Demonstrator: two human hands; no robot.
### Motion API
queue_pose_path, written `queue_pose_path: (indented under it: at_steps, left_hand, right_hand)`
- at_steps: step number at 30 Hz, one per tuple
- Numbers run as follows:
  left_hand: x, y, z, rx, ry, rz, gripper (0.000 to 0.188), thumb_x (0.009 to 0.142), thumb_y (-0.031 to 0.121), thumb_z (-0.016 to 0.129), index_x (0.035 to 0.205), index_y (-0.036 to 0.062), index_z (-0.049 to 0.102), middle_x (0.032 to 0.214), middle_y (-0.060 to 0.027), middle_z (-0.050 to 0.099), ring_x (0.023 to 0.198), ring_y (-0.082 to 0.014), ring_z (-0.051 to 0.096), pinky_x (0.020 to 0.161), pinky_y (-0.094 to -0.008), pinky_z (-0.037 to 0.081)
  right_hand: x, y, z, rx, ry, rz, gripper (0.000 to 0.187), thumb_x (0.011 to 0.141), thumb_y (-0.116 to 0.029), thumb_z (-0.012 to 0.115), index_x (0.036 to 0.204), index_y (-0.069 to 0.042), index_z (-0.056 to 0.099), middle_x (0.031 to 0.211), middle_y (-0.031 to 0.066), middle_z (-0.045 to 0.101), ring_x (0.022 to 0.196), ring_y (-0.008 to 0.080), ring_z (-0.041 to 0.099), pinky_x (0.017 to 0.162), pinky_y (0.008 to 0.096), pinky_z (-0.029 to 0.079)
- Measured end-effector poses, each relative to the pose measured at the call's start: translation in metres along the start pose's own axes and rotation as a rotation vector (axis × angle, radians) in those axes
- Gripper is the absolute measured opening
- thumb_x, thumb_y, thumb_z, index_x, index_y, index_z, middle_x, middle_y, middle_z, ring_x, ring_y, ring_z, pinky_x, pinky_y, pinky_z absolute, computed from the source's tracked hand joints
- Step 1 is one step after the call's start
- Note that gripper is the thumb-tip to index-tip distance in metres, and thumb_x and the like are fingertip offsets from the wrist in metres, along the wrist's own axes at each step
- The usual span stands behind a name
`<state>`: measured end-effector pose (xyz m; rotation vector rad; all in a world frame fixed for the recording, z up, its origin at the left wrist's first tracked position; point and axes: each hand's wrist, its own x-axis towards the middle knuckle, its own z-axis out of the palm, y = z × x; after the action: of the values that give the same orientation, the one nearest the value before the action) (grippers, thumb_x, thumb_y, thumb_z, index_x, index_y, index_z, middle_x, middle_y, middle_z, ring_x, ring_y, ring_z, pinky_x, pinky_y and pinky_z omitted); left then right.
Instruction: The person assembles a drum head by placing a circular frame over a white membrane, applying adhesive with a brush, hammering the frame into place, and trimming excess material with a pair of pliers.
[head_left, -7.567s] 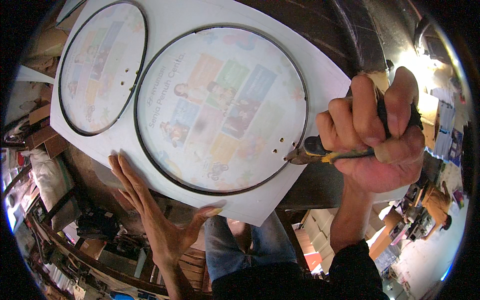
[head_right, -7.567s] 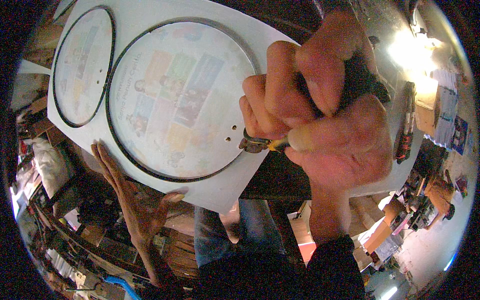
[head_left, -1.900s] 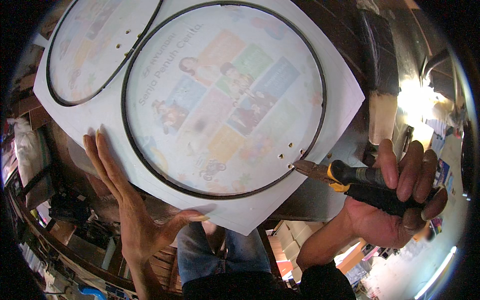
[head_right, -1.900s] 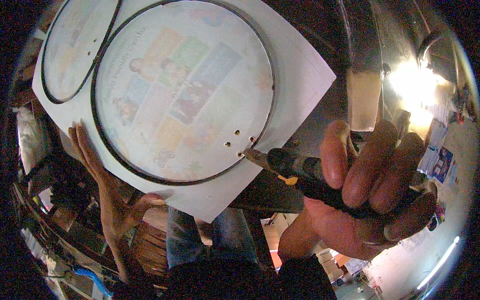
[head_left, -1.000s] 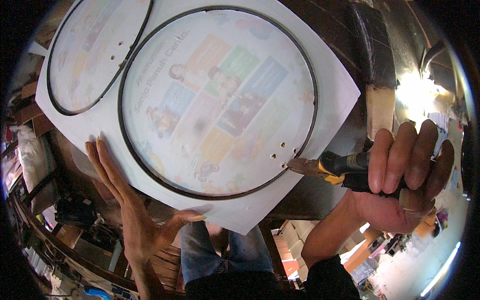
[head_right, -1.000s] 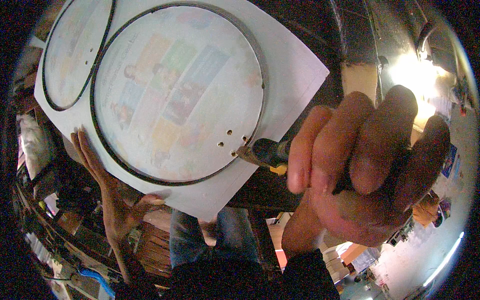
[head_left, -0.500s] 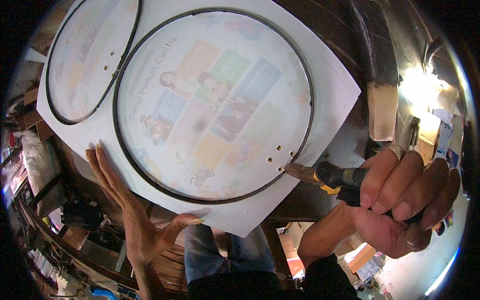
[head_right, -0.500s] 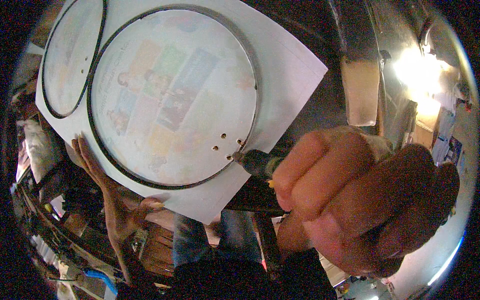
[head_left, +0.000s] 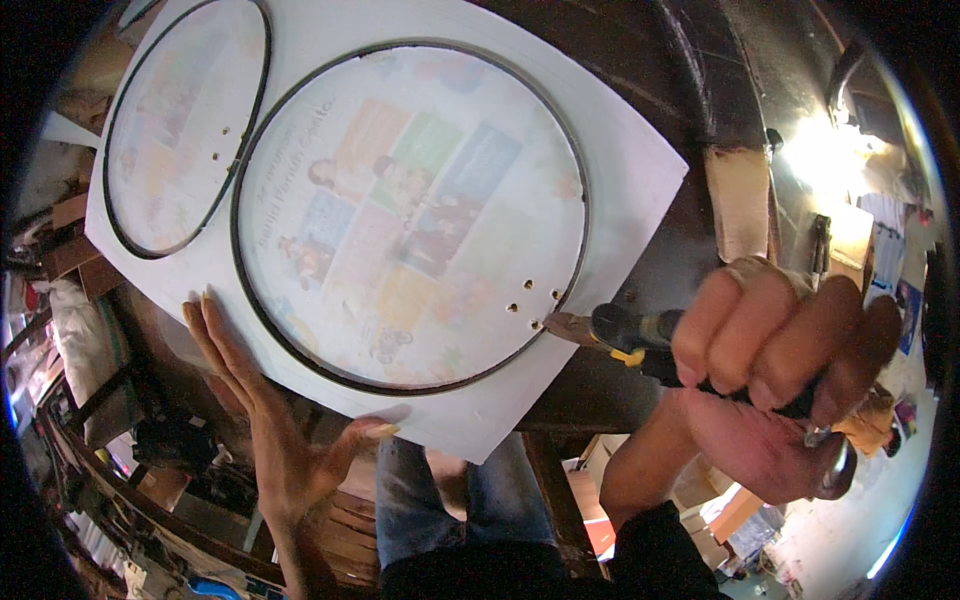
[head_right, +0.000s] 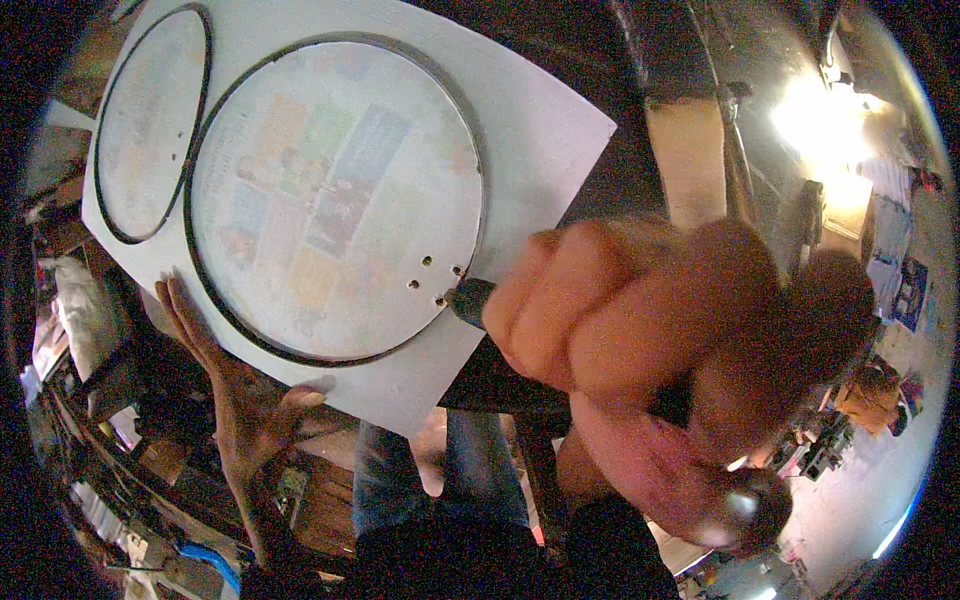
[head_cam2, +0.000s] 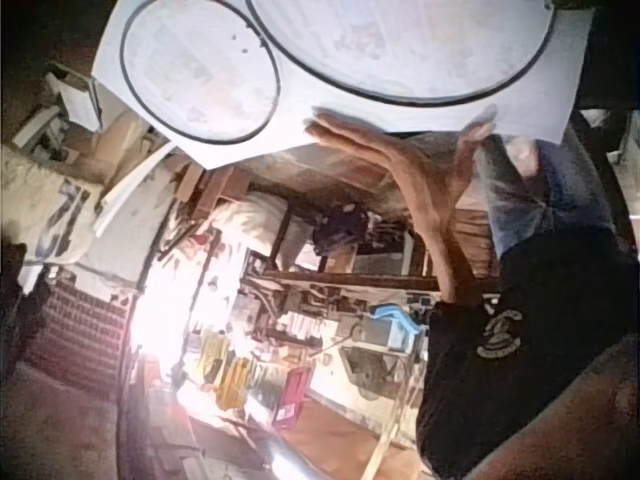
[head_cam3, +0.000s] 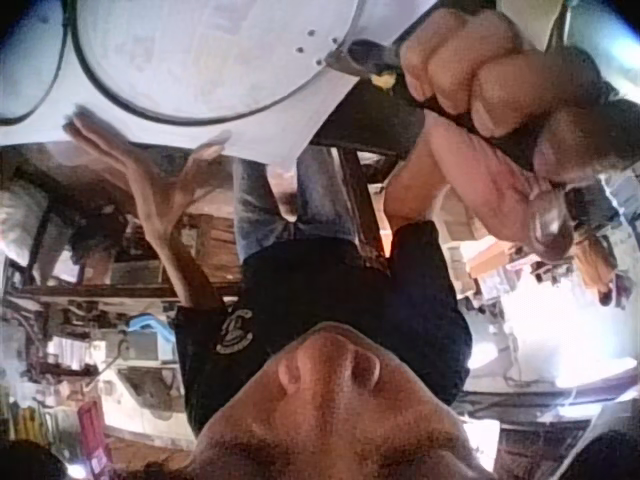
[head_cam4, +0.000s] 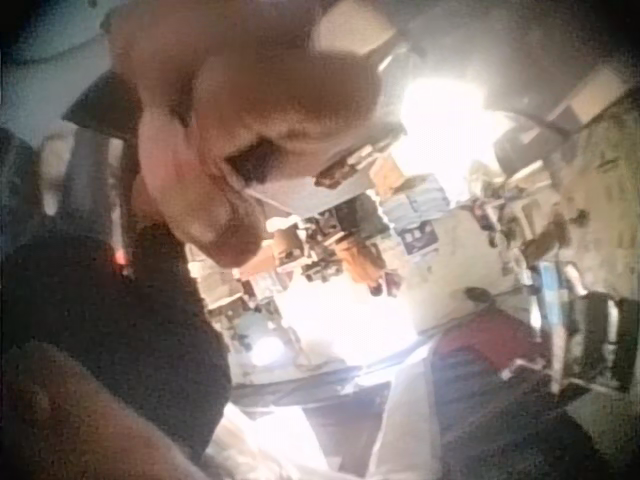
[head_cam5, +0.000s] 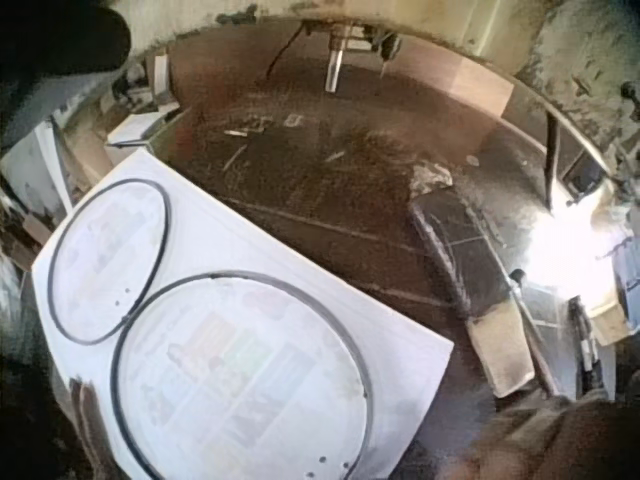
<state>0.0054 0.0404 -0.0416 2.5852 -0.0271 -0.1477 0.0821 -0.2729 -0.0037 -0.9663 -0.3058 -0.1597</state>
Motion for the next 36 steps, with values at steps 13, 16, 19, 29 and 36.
queue_pose_path:
  at_steps: [13, 16, 19, 29, 36]
  left_hand:
    - [-0.003, -0.007, 0.002, -0.039, -0.021, 0.004, 0.157, 0.046, 0.071, 0.083, 0.156, 0.0103, -0.01, 0.159, -0.0248, -0.019, 0.148, -0.0437, -0.008, 0.115, -0.0651, 0.016]
    - [-0.003, -0.005, 0.0, -0.019, -0.034, -0.013, 0.155, 0.049, 0.072, 0.083, 0.156, 0.0093, -0.01, 0.159, -0.0252, -0.019, 0.148, -0.0432, -0.01, 0.116, -0.0644, 0.012]
    - [-0.001, -0.003, -0.001, 0.059, -0.058, -0.001, 0.152, 0.051, 0.076, 0.079, 0.156, 0.0095, -0.009, 0.159, -0.0252, -0.02, 0.148, -0.0426, -0.012, 0.116, -0.0635, 0.009]
    - [-0.001, 0.001, 0.005, -0.025, -0.035, 0.003, 0.151, 0.053, 0.077, 0.077, 0.156, 0.012, -0.011, 0.16, -0.0229, -0.02, 0.148, -0.039, -0.016, 0.117, -0.0625, 0.008]
    - [0.001, 0.011, 0.004, -0.152, -0.05, -0.07, 0.152, 0.052, 0.071, 0.082, 0.156, 0.0118, -0.011, 0.16, -0.0216, -0.02, 0.149, -0.0358, -0.014, 0.118, -0.0584, 0.007]
  right_hand:
    - [-0.007, -0.037, -0.001, 0.139, 0.089, 0.265, 0.098, 0.072, 0.001, 0.07, 0.153, -0.003, 0.017, 0.154, 0.03, 0.027, 0.108, 0.0339, 0.062, 0.062, 0.0301, 0.051]
    - [-0.032, -0.047, 0.019, 0.054, 0.293, 0.684, 0.096, 0.071, 0.0, 0.069, 0.153, -0.001, 0.018, 0.155, 0.0328, 0.024, 0.099, 0.035, 0.068, 0.054, 0.0256, 0.049]
    - [-0.049, -0.02, 0.04, 0.082, 0.59, 0.691, 0.083, 0.07, -0.001, 0.062, 0.144, 0.004, 0.025, 0.149, 0.0385, 0.03, 0.077, 0.0366, 0.072, 0.046, 0.0243, 0.046]
    - [-0.08, -0.004, 0.052, 0.138, 0.633, 0.808, 0.056, 0.07, 0.001, 0.057, 0.123, 0.002, 0.041, 0.143, 0.0297, 0.047, 0.066, 0.024, 0.07, 0.055, 0.0251, 0.05]
    - [-0.087, -0.006, 0.058, 0.158, 0.603, 0.884, 0.053, 0.075, 0.003, 0.056, 0.125, -0.002, 0.039, 0.147, 0.024, 0.045, 0.068, 0.0195, 0.067, 0.06, 0.0278, 0.052]
